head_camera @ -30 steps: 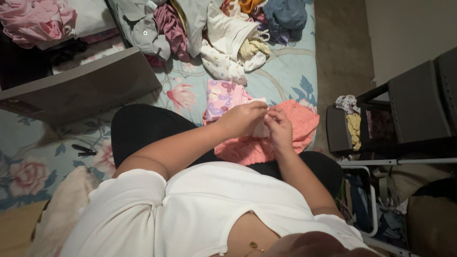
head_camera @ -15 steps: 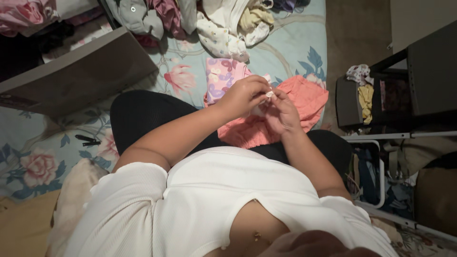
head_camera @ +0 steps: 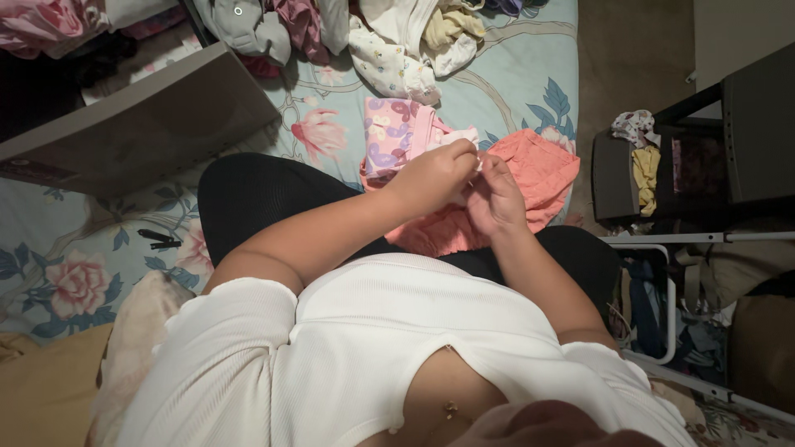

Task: The person folds several small pieces of baby clothing, including a pink patterned top and a peach-colored bottom, by hand on a bed. The folded items are placed into an open drawer beside the bed.

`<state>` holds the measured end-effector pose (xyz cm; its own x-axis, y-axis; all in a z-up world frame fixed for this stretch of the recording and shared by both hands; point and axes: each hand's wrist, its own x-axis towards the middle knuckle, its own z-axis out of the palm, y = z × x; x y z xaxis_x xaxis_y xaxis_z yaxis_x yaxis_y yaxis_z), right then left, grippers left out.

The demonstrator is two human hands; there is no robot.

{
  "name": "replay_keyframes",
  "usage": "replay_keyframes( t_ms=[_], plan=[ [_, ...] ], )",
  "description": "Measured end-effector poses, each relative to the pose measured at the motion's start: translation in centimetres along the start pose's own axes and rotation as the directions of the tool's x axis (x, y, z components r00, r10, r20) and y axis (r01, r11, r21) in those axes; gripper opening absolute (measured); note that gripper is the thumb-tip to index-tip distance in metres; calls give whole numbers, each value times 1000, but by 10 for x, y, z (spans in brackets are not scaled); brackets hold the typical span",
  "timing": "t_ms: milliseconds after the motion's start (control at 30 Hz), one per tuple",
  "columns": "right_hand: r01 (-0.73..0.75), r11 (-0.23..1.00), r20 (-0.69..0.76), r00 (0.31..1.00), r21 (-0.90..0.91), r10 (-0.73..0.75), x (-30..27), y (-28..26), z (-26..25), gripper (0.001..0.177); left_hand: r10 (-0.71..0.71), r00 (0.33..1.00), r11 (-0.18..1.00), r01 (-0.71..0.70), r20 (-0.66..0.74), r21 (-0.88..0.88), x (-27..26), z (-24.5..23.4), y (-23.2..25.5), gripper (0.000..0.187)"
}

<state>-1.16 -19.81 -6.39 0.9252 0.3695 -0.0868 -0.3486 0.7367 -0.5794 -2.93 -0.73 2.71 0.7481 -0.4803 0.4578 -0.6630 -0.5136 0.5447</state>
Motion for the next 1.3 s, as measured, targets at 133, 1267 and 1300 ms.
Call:
replay_keyframes(
  t_ms=[133,1267,1300],
  plan=[
    [12,999,-11,1000,-49,-12,3,0,-15,17,-30,1000,995,29,-5,-96,-4,3,-2,34],
    [489,-155,513,824,-858,-239,97,64,-19,75,-644,528,-171,607,554,-776,-4,12,-213,37],
    [472,-205,513,812,-858,-277,99,64,-21,76,-641,563,-126,592,521,-796,-3,8,-212,37]
  ],
)
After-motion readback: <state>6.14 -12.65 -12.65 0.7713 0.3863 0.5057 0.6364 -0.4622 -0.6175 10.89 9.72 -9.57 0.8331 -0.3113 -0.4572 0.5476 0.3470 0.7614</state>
